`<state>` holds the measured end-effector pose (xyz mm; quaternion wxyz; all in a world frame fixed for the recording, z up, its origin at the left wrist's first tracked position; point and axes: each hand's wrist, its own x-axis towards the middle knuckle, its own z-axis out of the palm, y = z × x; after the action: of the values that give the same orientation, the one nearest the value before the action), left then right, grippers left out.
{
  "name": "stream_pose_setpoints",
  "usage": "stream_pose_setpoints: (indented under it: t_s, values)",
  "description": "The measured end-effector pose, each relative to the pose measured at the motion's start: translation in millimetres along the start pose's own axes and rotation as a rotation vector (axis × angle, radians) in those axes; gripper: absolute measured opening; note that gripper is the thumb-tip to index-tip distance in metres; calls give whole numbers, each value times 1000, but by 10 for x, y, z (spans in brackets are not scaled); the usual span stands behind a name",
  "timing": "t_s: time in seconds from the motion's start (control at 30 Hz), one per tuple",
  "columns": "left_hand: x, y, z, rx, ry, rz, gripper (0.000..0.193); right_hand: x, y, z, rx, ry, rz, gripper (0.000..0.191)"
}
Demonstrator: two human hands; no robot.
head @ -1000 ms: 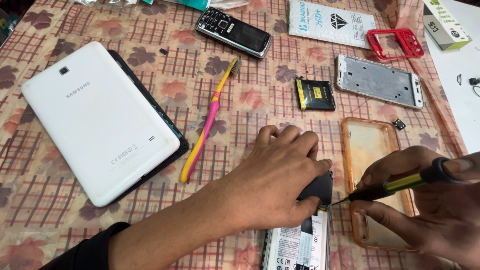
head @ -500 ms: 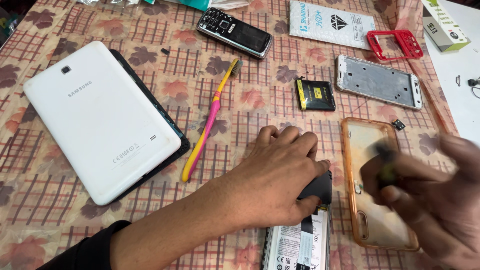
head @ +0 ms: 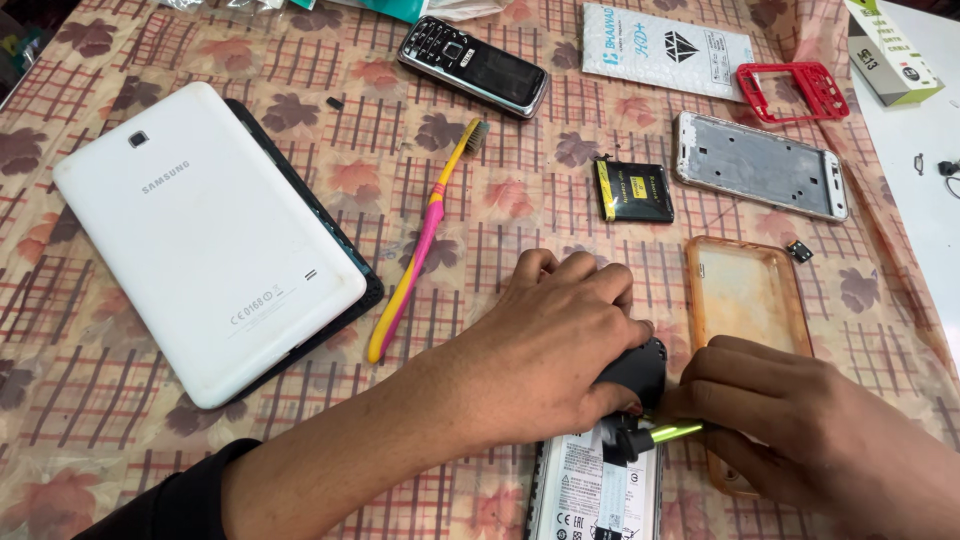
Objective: The person disassembles a smartphone using a screwdriver to remove screws and separate internal components. They then use a toothbrush to clean the interior of the phone's back cover and the exposed internal chassis.
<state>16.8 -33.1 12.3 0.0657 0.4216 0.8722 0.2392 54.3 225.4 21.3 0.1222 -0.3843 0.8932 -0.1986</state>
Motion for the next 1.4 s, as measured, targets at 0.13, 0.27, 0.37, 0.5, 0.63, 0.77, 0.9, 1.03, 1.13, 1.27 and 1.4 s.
stream_pose_setpoints:
  t_s: [0.13, 0.27, 0.37, 0.5, 0.63, 0.77, 0.9, 1.03, 1.13, 1.27, 1.4]
  values:
    - [-24, -25, 37, -14, 44, 15, 40, -16, 39, 63, -175, -78, -60, 34]
    - [-26, -42, 54, -15, 44, 15, 38, -21, 111, 158, -323, -200, 6, 42]
    - [-18, -48, 56, -11, 21, 5, 37, -17, 148, 219, -393, -238, 25, 43]
    - [-23, -48, 61, -20, 12, -7, 38, -26, 166, 243, -404, -259, 20, 44]
    - [-35, -46, 61, -23, 49, 14, 39, -35, 170, 248, -406, -252, 11, 40]
    - [-30, -30, 44, -18, 32, 7, 38, -36, 161, 242, -408, -248, 49, 33]
    - [-12, -8, 21, -18, -46, -30, 34, -29, 141, 141, -337, -117, 10, 37]
    - [-9, 7, 10, -17, -42, -22, 40, 2, 117, 50, -234, -89, -8, 50]
    - [-15, 10, 5, 20, -20, -3, 37, 22, 112, 56, -215, -137, 50, 49]
    - [-26, 19, -7, 62, -9, 4, 34, 7, 145, 86, -252, -157, 32, 49]
    - [-27, 30, -18, 100, -25, 1, 32, -35, 202, 118, -301, -204, 91, 45]
